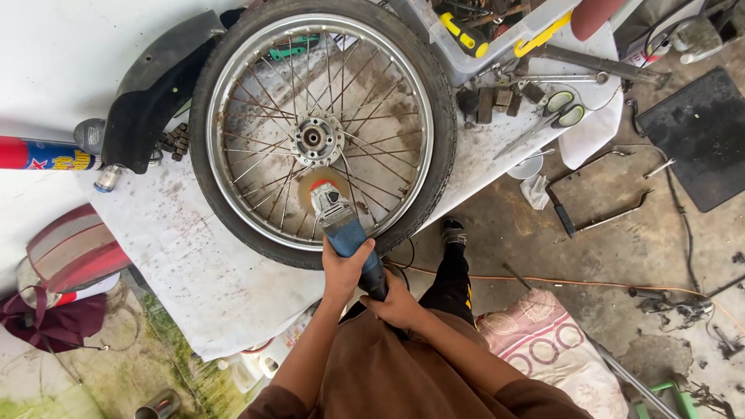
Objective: The person uses a power tool with a wire brush attachment to clean the spokes and rim of a motorcycle wheel. They rotate the wheel by hand to access different sections while scrubbing the metal surfaces.
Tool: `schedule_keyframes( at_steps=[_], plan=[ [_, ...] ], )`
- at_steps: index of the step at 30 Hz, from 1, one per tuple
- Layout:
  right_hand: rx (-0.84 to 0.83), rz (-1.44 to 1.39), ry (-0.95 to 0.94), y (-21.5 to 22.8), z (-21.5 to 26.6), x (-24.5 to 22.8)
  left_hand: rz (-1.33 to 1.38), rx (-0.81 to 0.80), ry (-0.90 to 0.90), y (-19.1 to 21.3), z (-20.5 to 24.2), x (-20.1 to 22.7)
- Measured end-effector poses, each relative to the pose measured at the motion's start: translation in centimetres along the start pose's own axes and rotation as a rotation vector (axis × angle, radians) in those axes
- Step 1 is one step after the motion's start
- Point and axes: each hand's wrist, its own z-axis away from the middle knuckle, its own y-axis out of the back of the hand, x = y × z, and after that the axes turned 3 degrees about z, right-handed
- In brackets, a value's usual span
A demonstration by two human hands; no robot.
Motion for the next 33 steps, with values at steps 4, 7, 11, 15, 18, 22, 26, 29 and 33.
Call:
schedule_keyframes(
  at_steps=[4, 7, 11, 15, 18, 22, 26, 29, 33],
  plan=[
    [-0.016, -0.091, 0.079, -0.8, -0.2, 2.4, -0.062, -0.02, 0.009, 0.6, 0.1, 0.2],
    [-0.014, -0.127, 0.112, -1.1, -0.9, 4.0, -0.108, -0.048, -0.023, 0.5, -0.3, 0.9],
    [-0.016, -0.181, 0.13, -1.9, -1.1, 5.8, -0.206, -0.081, -0.074, 0.5, -0.3, 1.1],
    [-0.018, -0.204, 0.14, -2.2, -1.7, 6.2, -0.255, -0.11, -0.089, 0.5, -1.4, 0.1],
    [-0.011, -0.244, 0.121, -2.0, -1.7, 7.6, -0.259, -0.109, -0.082, -0.3, -0.9, 0.2],
    [-0.048, -0.242, 0.095, -1.7, -2.3, 7.4, -0.281, -0.071, -0.083, 0.4, -0.7, 1.4],
    [-0.121, -0.183, 0.051, -2.6, -1.3, 1.8, -0.261, 0.06, -0.025, 1.5, 1.5, 4.5],
    [-0.105, -0.078, 0.057, -3.1, 0.3, -1.0, -0.146, 0.085, 0.004, 2.3, 2.8, 4.5],
    [0.034, 0.082, 0.148, -2.4, -0.2, -1.4, 0.009, 0.048, -0.012, 2.4, 1.8, 1.7]
  ],
)
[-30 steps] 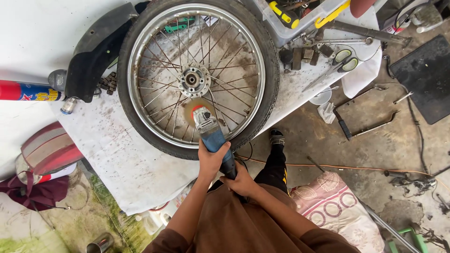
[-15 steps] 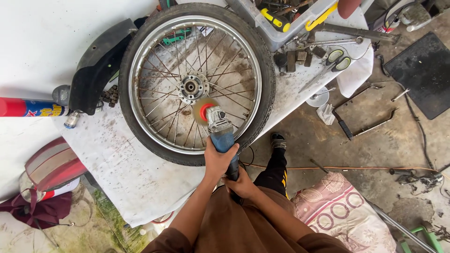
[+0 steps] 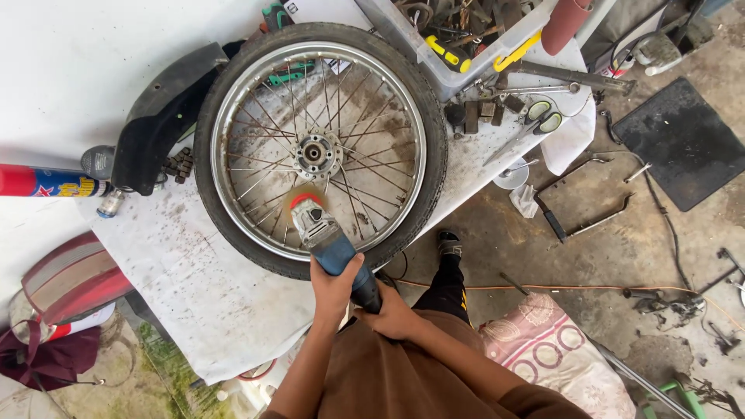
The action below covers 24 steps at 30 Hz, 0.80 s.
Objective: The person uses a power tool with a wire brush attachment to clean the spokes and rim of a motorcycle wheel. They rotate the wheel by hand to access different sections while scrubbing the metal surfaces.
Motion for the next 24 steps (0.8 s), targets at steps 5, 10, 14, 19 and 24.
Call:
schedule_keyframes(
  at_steps=[5, 10, 14, 19, 24],
  plan=[
    [0.032, 0.082, 0.025, 1.7, 0.8, -0.1, 0.131, -0.064, -0.004, -0.8, -0.1, -1.4],
    [-0.135, 0.161, 0.028, 4.0, 0.8, -0.8, 0.25, 0.0, -0.01, -0.7, 1.1, -2.4],
    [-0.288, 0.254, -0.033, 5.3, 0.3, -3.4, 0.376, 0.147, -0.043, -1.6, 1.6, -4.2],
    [-0.435, 0.393, -0.09, 7.4, -1.3, -3.7, 0.504, 0.247, -0.052, -2.5, 1.6, -4.6],
    [-0.637, 0.375, 0.015, 8.3, -3.3, -7.8, 0.817, 0.521, -0.126, -3.4, 0.4, -5.9]
  ],
)
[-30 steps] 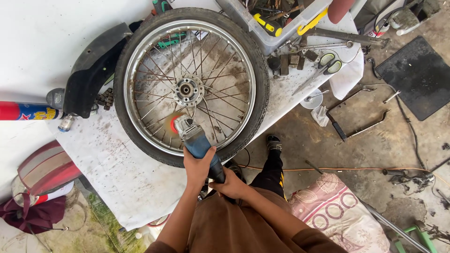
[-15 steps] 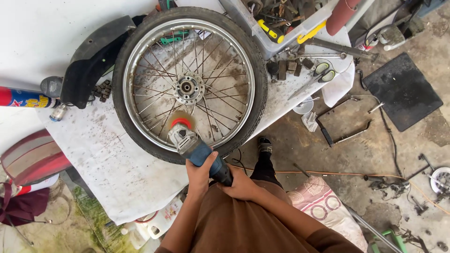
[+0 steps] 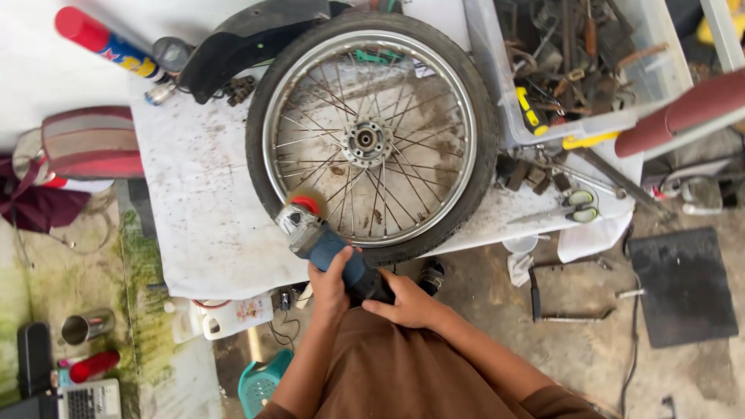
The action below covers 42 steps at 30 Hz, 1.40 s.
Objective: The person uses a power tool with a wire brush attachment to clean the spokes and rim of a motorcycle wheel. They rotate the wheel by hand to access different sections while scrubbing the metal surfaces.
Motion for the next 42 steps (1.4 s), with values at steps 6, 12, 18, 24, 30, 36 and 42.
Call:
schedule_keyframes(
  at_steps=[6, 12, 18, 24, 30, 36, 42],
  plan=[
    [0.086, 0.472, 0.031, 3.8, -5.8, 1.5, 0.183, 0.105, -0.124, 1.5, 0.3, 8.0],
    [-0.042, 1.087, 0.245, -1.4, -11.3, 6.8, 0.135, 0.177, -0.292, 4.5, 3.4, 13.4],
    [0.075, 0.938, 0.214, -0.6, -11.3, 10.0, 0.145, 0.113, -0.239, 7.7, 1.6, 14.5],
    [0.553, 1.061, -0.043, 3.9, -15.8, 7.1, 0.13, -0.021, -0.2, 10.4, -3.4, 17.7],
    [0.615, 0.614, -0.686, 0.6, -20.8, 1.8, 0.081, -0.177, -0.126, 10.5, -6.9, 21.3],
    [0.693, 0.587, -0.687, 0.6, -20.8, 5.1, 0.039, -0.304, -0.041, 9.5, -10.3, 22.0],
    [0.733, 0.631, -0.745, -4.4, -18.2, 8.0, 0.011, -0.364, 0.015, 9.5, -12.4, 21.6]
  ],
)
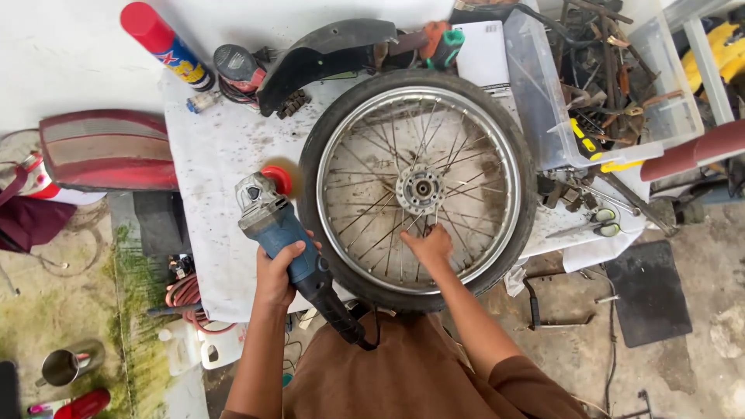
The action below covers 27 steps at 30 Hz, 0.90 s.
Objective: The person uses a power tool with a wire brush attachment to clean the spokes and rim of a motorcycle wheel. They rotate the wheel by hand to access different sections while scrubbing the metal surfaces.
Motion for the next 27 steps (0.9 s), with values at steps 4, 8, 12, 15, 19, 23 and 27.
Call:
schedule_keyframes(
  at_steps=[4, 8, 12, 15, 19, 23, 27],
  plan=[
    [-0.012, 0.003, -0.012, 0.1, 3.4, 1.1, -0.032, -0.022, 0.019, 0.9, -0.9, 0.8],
    [-0.023, 0.022, 0.028, 0.5, 2.7, 1.2, -0.008, -0.01, 0.007, 2.3, -0.8, 0.2],
    [-0.121, 0.017, -0.007, 2.9, 3.5, -0.7, 0.032, 0.073, 0.008, 2.7, 0.2, -0.4],
    [-0.158, -0.026, 0.017, 3.8, 2.7, -1.5, 0.013, 0.108, -0.003, 3.0, 1.0, -1.8],
    [-0.144, -0.062, 0.092, 3.7, -0.1, -3.3, 0.025, 0.146, -0.017, 0.5, 2.5, -2.6],
    [-0.248, -0.107, 0.157, 5.3, -0.4, -4.1, 0.041, 0.162, -0.013, -2.3, 4.7, -3.5],
    [-0.374, 0.08, 0.28, 6.7, -2.0, -4.6, 0.053, 0.221, -0.086, -4.2, 7.4, -4.2]
  ],
)
